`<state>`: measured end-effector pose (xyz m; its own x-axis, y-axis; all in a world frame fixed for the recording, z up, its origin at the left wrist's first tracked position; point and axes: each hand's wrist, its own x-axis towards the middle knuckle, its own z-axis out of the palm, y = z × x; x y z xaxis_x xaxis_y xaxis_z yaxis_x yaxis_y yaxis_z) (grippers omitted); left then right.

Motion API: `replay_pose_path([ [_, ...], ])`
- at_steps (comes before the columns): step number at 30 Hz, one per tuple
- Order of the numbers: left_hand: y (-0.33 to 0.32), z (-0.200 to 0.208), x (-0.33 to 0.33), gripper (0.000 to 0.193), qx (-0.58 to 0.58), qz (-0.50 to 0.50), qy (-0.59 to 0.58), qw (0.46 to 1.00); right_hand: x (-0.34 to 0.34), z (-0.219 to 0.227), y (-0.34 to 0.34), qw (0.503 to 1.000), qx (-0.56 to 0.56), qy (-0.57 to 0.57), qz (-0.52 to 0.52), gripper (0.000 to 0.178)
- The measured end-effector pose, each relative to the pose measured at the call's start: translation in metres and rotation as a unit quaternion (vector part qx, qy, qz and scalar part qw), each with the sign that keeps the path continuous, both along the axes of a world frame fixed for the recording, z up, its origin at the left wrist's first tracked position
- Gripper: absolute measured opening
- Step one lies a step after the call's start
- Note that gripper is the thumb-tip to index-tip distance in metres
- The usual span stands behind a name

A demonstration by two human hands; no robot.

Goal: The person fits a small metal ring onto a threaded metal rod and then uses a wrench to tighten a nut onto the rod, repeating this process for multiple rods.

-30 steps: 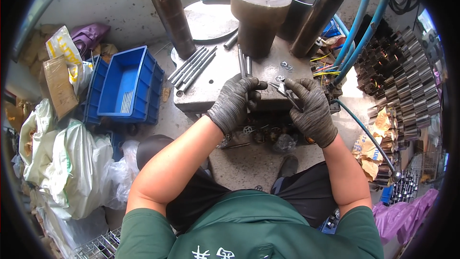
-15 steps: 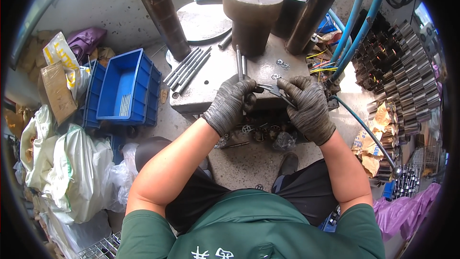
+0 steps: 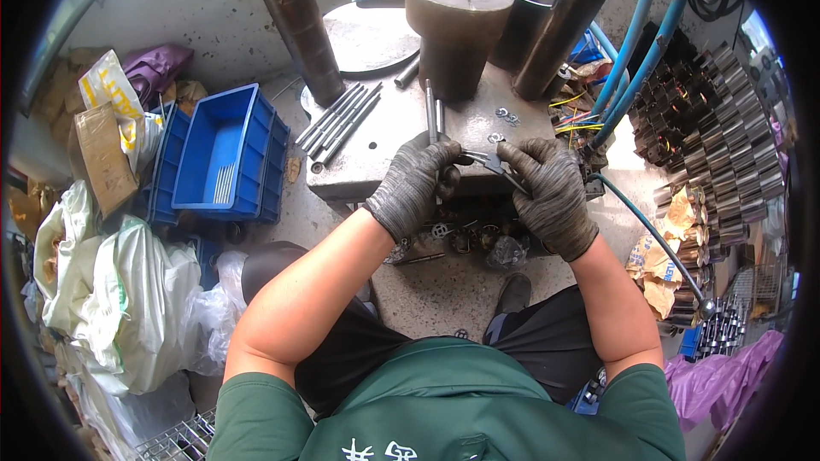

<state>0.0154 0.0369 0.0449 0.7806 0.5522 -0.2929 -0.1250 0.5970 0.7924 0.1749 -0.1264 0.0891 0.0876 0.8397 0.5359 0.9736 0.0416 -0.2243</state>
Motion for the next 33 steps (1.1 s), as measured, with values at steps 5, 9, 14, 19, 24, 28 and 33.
replay_pose_path([
  [5, 0.001, -0.002, -0.001, 0.016, -0.002, -0.014, -0.006, 1.000, 0.000, -0.005, -0.001, 1.000, -0.014, 0.010, -0.006, 0.051],
  [9, 0.003, 0.006, -0.002, 0.011, 0.068, -0.034, 0.028, 0.997, 0.005, -0.011, -0.005, 0.996, -0.057, 0.068, -0.024, 0.048],
  [14, 0.004, 0.003, -0.007, 0.022, 0.299, -0.032, 0.147, 0.942, 0.022, -0.008, -0.007, 0.959, -0.075, 0.264, -0.074, 0.039],
  [19, 0.002, -0.005, -0.009, 0.022, 0.433, -0.037, 0.142, 0.890, 0.031, -0.002, -0.013, 0.912, -0.082, 0.390, -0.096, 0.042],
  [24, 0.006, -0.003, -0.013, 0.025, 0.458, -0.068, 0.138, 0.876, 0.037, 0.015, -0.017, 0.931, -0.144, 0.327, -0.068, 0.045],
  [28, 0.008, 0.013, -0.018, 0.030, 0.510, -0.097, 0.134, 0.844, 0.048, 0.028, -0.024, 0.915, -0.251, 0.313, -0.048, 0.049],
  [33, 0.001, 0.016, -0.021, 0.034, 0.519, -0.101, 0.087, 0.845, 0.037, 0.017, -0.019, 0.900, -0.269, 0.339, 0.046, 0.050],
])
